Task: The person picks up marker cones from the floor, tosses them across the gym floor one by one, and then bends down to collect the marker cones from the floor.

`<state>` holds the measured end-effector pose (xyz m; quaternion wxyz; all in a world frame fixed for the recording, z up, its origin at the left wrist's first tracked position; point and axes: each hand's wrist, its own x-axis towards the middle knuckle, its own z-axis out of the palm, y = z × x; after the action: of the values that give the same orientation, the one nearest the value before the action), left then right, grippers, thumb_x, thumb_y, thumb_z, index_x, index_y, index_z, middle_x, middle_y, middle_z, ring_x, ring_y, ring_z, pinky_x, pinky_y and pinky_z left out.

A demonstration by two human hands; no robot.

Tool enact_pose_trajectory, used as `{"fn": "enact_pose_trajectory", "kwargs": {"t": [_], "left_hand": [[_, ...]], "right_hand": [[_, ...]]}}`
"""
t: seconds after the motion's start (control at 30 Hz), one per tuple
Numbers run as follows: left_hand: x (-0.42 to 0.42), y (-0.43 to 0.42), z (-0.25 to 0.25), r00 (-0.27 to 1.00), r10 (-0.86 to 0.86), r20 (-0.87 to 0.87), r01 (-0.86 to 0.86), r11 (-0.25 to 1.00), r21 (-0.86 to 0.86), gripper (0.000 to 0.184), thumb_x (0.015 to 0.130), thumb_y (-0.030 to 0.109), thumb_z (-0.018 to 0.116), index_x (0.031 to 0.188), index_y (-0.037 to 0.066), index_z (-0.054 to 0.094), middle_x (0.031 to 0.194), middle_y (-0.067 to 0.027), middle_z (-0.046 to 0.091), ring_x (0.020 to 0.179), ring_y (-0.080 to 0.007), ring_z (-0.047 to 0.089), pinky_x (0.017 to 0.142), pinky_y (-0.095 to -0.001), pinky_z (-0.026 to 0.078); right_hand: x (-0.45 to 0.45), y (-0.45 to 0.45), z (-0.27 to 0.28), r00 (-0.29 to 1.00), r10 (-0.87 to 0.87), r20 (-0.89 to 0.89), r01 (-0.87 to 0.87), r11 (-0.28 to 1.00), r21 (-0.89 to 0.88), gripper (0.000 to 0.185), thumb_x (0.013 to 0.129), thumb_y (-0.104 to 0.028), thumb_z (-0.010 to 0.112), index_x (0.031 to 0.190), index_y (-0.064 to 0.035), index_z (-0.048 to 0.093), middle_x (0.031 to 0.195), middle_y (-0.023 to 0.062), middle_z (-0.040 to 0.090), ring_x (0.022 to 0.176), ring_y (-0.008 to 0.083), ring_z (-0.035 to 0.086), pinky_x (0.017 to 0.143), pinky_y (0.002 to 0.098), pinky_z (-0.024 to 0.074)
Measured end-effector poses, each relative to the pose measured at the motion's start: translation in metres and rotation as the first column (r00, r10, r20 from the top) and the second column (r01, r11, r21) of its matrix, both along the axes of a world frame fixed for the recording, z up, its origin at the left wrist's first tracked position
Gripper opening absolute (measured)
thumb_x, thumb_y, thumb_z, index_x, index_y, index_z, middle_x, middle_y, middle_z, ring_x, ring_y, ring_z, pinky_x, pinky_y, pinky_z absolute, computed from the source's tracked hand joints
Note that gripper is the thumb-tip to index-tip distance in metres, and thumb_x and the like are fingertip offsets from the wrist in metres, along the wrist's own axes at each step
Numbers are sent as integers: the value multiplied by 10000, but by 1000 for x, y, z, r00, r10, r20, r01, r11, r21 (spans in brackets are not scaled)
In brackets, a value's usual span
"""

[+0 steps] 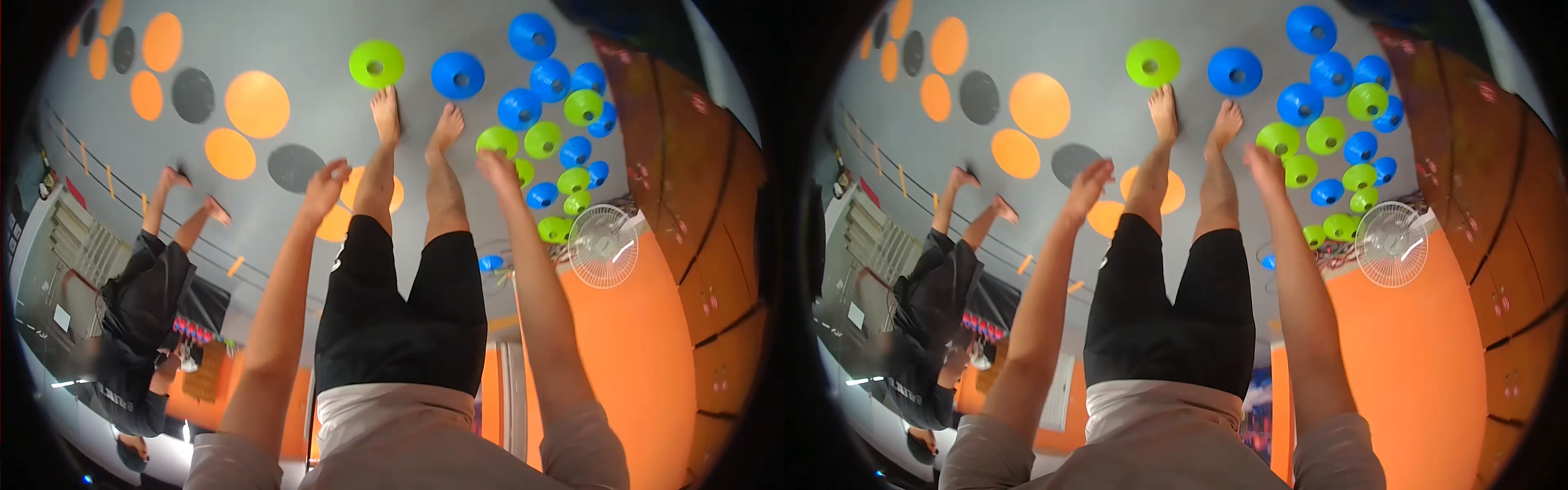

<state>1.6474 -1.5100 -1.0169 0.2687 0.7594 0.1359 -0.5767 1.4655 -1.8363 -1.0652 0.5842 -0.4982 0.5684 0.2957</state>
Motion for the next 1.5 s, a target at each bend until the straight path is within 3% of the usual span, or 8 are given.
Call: {"fn": "enact_pose_trajectory", "kwargs": {"t": [0.17,0.3,0.57,0.63,0.73,0.8,1.23,1.5], "left_hand": [[9,-28,-182,875,-482,50,470,869,153,637,833,389,578,1341,24,459,1370,-186,470,1218,-318,500,1045,-383,371],[9,-29,-336,550,-732,402,729,655,196,699,826,382,576,1372,-12,386,1388,-197,441,1265,-325,447,1058,-389,361],[41,-83,-398,565,-804,186,751,594,289,684,782,404,670,1332,57,458,1280,-207,538,1162,-356,530,948,-420,455],[-26,-105,-357,874,-160,459,124,986,107,662,815,397,593,1341,28,435,1346,-201,476,1204,-342,491,984,-403,426],[-51,-105,-363,823,-59,564,19,997,77,553,840,384,537,1306,89,506,1274,-157,553,1102,-323,568,926,-398,473],[28,-62,-365,413,-907,85,872,420,250,529,831,359,561,1306,130,521,1252,-151,570,1106,-327,565,938,-417,467],[44,-106,-72,576,-792,205,782,606,145,717,834,689,449,940,21,686,1002,-180,670,999,-327,621,838,-423,498],[103,-135,162,638,-616,462,578,780,242,443,693,507,668,853,99,730,879,-107,703,858,-278,667,781,-397,528]], "right_hand": [[10,-8,-225,831,530,-170,-554,818,-155,536,799,-421,606,1200,-64,602,1190,143,622,1118,322,566,963,418,429],[45,2,-307,786,616,-50,-542,647,-537,507,818,-393,608,1213,-75,595,1185,161,616,1110,328,571,959,419,439],[5,25,-370,604,792,-90,-743,518,-423,548,791,-337,612,1248,-45,537,1218,210,578,1113,370,557,950,437,445],[6,23,-352,565,818,-103,-794,507,-336,503,819,-334,582,1240,-60,563,1213,179,593,1103,355,567,947,424,449],[14,14,-314,496,857,-138,-863,469,-188,447,852,-325,584,1229,-84,592,1165,170,627,1085,333,590,942,416,465],[4,7,-302,501,860,-98,-850,468,-244,428,867,-307,575,1233,-85,592,1157,171,632,1077,336,597,935,416,475],[61,-58,-44,708,703,-66,-687,665,-291,683,829,-633,531,947,23,675,945,226,673,923,346,643,807,426,485],[130,-88,176,930,279,239,-224,947,-232,582,783,-499,617,881,72,678,853,215,682,818,291,664,735,408,500]]}}
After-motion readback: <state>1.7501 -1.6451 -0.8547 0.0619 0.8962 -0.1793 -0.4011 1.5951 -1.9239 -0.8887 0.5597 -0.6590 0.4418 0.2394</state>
